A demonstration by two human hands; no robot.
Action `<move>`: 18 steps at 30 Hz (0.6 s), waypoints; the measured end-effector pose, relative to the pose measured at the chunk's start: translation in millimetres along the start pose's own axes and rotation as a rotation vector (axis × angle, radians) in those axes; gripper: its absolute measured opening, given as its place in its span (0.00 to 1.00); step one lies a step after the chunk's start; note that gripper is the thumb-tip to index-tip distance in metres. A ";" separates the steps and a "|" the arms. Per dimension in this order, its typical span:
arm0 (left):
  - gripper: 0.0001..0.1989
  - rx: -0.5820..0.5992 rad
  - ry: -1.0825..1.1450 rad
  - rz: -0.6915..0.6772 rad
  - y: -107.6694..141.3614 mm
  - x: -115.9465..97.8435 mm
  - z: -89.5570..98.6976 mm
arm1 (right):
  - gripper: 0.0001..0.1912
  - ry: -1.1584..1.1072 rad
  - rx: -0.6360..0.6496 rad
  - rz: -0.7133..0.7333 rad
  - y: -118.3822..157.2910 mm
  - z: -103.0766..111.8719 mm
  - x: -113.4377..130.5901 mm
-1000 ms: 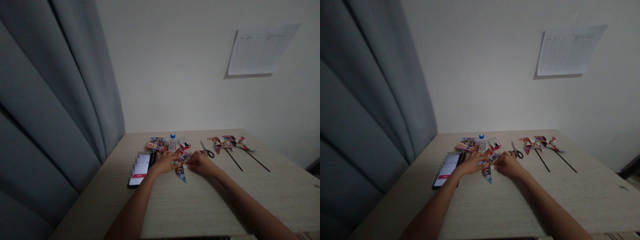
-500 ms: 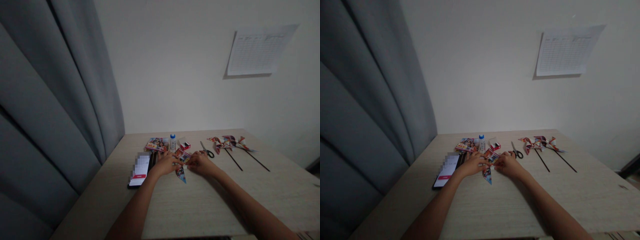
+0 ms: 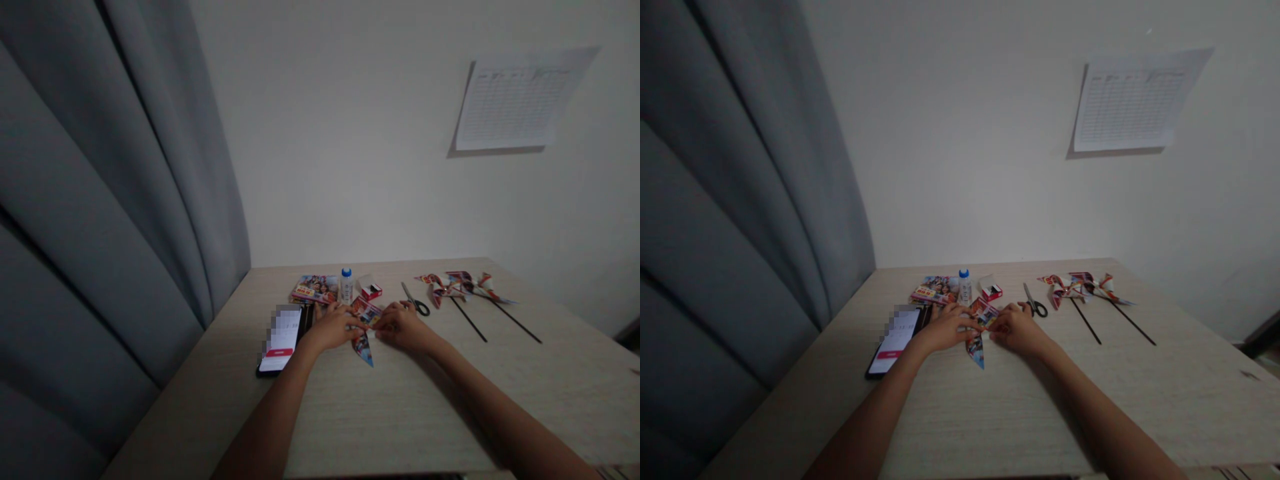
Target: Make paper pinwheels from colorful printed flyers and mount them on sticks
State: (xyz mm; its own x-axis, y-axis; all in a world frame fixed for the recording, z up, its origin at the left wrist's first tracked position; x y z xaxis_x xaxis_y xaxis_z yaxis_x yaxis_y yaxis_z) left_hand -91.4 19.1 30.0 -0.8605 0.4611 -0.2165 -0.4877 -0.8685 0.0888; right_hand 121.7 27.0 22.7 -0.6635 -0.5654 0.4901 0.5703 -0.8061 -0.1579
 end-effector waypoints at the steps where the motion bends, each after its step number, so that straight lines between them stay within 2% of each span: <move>1: 0.15 0.000 -0.001 -0.001 -0.1 0.1 -0.2 | 0.10 -0.001 -0.002 0.001 0.0 -0.2 -0.5; 8: 0.14 -0.038 0.037 -0.024 -1.6 -0.7 -0.1 | 0.08 -0.014 0.008 -0.015 -0.1 -0.4 -0.9; 14: 0.18 -0.078 0.041 -0.007 -3.8 -0.2 0.8 | 0.09 -0.023 -0.012 -0.005 1.1 -0.3 0.1; 18: 0.16 -0.078 0.033 -0.005 -3.8 -0.3 -1.5 | 0.10 -0.017 -0.016 -0.010 1.3 -0.2 0.3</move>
State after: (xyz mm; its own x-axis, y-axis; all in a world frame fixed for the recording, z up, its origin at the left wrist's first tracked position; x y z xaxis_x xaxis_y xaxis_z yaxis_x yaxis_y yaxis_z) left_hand -89.1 22.0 28.2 -0.8521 0.4606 -0.2484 -0.4782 -0.8782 0.0120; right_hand 122.1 25.7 22.5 -0.6604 -0.5544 0.5064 0.5558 -0.8144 -0.1666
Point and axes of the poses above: each hand's wrist, its own y-axis away from the middle knuckle, its own z-axis out of the back of the hand, x = y × z, the point moved 3 cm from there along -y, towards the middle knuckle, and after that the axes turned 6 degrees about -y, right-handed, at the moved point
